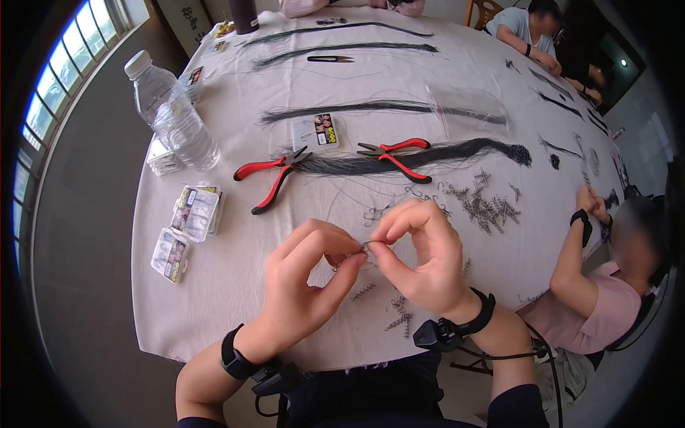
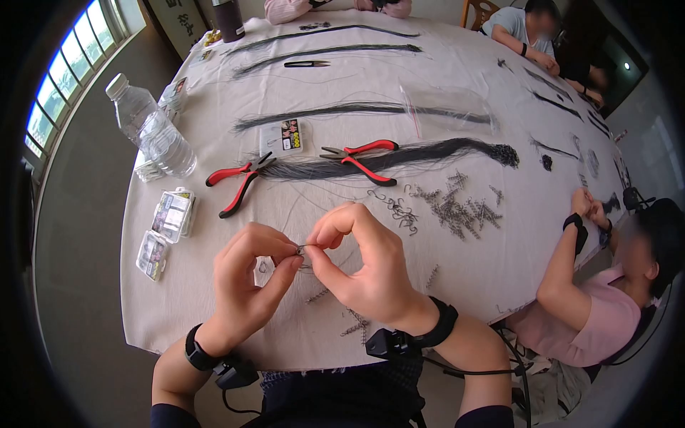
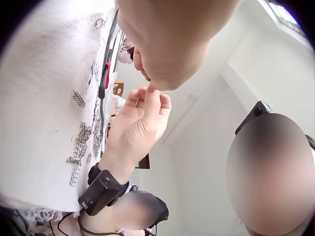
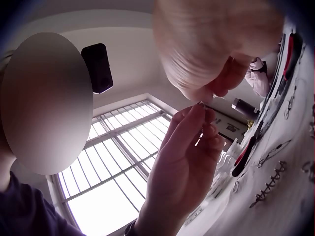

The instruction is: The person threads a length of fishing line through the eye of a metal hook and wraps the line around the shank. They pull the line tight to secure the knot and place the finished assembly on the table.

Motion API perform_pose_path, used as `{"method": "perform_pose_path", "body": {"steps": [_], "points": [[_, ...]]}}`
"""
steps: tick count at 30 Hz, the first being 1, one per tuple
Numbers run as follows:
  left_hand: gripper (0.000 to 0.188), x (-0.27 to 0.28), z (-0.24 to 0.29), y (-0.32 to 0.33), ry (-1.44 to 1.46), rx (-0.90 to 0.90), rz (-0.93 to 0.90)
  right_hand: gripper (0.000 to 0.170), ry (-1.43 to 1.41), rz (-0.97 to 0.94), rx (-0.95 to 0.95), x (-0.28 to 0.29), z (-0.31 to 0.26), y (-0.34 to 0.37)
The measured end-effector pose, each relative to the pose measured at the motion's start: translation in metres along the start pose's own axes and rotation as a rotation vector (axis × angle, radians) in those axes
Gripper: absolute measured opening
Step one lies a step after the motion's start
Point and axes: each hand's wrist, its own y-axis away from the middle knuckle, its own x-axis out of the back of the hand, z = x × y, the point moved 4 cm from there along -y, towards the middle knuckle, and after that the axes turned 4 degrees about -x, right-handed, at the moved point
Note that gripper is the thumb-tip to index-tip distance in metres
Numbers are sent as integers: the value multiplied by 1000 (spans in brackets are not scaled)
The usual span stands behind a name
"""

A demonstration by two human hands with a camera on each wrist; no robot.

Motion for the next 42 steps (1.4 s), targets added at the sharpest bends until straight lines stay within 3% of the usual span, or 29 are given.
{"method": "perform_pose_path", "body": {"steps": [6,11,17,23,32,35,42], "points": [[17,-1,3,2,-114,-79,11,22,-50,9,-69,-3,4,4],[18,-3,3,3,-189,-95,-6,20,-497,-60,-415,-6,14,5],[19,-4,3,2,-163,-90,-46,18,-834,-104,-631,-8,24,7],[19,-3,2,1,-139,-42,-37,17,-615,-196,-549,-2,23,3],[25,-3,3,1,-138,-40,-46,20,-594,-267,-694,-1,12,-2],[25,-3,5,0,-132,-36,-43,18,-567,-247,-592,3,15,-1],[21,-2,1,0,-78,30,-60,15,-567,-277,-568,8,20,-1]]}}
